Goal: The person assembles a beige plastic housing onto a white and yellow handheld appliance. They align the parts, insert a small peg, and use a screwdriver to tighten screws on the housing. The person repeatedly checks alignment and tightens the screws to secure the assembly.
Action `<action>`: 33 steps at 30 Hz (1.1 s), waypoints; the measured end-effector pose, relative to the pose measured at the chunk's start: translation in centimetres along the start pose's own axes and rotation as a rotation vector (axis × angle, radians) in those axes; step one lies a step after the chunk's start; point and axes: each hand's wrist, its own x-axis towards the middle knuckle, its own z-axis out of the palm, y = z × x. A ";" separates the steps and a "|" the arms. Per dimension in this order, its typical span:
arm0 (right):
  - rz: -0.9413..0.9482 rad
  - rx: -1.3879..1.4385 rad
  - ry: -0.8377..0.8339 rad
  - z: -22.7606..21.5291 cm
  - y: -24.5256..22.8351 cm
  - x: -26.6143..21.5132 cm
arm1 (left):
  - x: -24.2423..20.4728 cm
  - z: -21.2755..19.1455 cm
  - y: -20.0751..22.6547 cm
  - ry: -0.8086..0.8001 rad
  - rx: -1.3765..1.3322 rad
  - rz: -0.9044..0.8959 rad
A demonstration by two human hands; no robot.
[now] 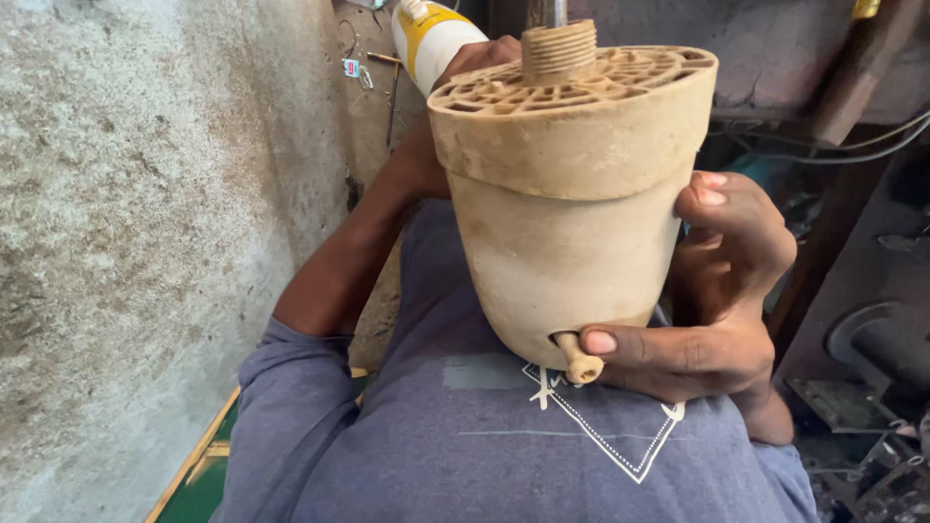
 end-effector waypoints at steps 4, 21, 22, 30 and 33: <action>0.098 -0.025 -0.117 -1.0 -0.5 -0.2 | -1.4 1.1 -0.9 -0.005 -0.204 -0.064; 0.239 -0.177 -0.257 -2.3 -2.4 -0.4 | -6.0 3.8 -4.1 0.013 -0.757 -0.342; 0.246 -0.168 -0.261 -2.4 -2.5 -0.4 | -6.3 3.9 -4.3 0.009 -0.728 -0.335; 0.284 -0.082 -0.287 -2.5 -2.2 -1.0 | -8.6 5.0 -5.6 -0.148 -0.410 -0.296; 0.274 -0.099 -0.310 -2.6 -1.9 -1.1 | -8.4 5.5 -5.3 -0.121 -0.529 -0.368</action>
